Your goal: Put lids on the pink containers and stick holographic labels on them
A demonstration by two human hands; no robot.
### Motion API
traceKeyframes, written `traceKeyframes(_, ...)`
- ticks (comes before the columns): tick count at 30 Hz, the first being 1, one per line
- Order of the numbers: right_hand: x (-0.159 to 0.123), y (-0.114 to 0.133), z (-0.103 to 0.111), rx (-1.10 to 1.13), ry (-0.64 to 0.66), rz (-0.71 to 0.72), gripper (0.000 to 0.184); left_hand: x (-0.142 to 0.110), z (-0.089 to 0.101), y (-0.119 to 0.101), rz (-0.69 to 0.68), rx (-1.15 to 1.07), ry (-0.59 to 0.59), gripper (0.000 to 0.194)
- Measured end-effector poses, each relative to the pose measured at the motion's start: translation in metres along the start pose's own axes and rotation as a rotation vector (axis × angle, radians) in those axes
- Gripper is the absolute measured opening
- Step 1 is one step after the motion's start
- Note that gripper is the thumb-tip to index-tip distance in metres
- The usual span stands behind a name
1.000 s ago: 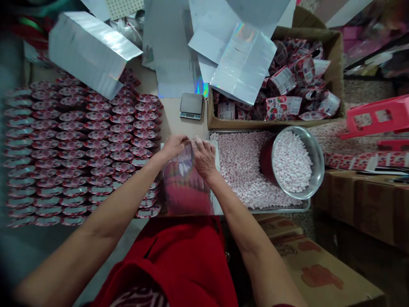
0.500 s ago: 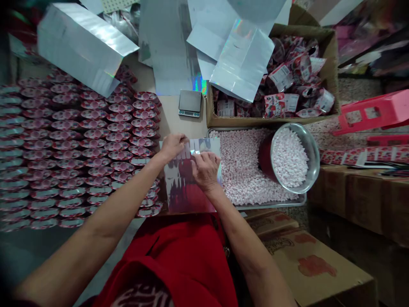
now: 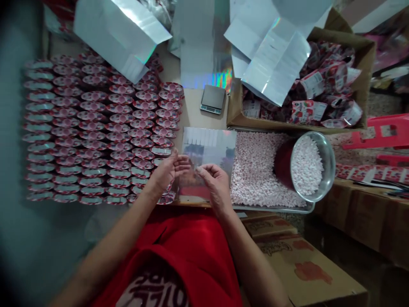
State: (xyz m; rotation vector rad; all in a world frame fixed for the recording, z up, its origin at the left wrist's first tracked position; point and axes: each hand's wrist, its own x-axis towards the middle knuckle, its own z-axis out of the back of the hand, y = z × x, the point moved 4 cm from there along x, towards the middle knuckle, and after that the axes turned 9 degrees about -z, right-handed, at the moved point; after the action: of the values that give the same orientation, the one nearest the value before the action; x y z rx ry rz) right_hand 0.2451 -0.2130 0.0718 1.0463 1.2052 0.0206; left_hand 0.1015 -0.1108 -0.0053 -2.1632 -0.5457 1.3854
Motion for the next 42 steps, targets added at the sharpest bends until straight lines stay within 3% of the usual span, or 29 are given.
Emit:
traceKeyframes(2,-0.004,-0.006,-0.014,0.007,0.050,-0.039,0.037,-0.018,0.009,0.003,0.067,-0.129,0.019,0.067)
traceKeyframes(5,-0.008,-0.015,-0.029,0.001,0.093,-0.064,0.036,-0.032,0.024,-0.001,0.025,-0.186,-0.004,0.061)
traceKeyframes(13,-0.015,-0.053,-0.064,-0.153,0.056,-0.131,0.039,-0.076,0.086,0.000,-0.099,-0.057,-0.165,0.041)
traceKeyframes(18,-0.015,-0.100,-0.115,-0.215,0.013,-0.110,0.040,-0.105,0.148,0.006,-0.281,0.187,-0.401,0.026)
traceKeyframes(22,0.008,-0.112,-0.155,-0.345,-0.078,0.050,0.038,-0.093,0.180,-0.018,-0.551,0.626,-0.555,0.014)
traceKeyframes(25,0.031,-0.108,-0.172,-0.529,-0.172,0.187,0.037,-0.067,0.185,-0.041,-0.687,0.953,-0.616,0.010)
traceKeyframes(29,0.046,-0.110,-0.180,-0.728,-0.278,0.195,0.037,-0.040,0.187,-0.052,-0.654,1.174,-0.632,0.007)
traceKeyframes(42,0.049,-0.113,-0.187,-0.822,-0.333,0.124,0.030,-0.030,0.191,-0.042,-0.613,1.198,-0.581,0.009)
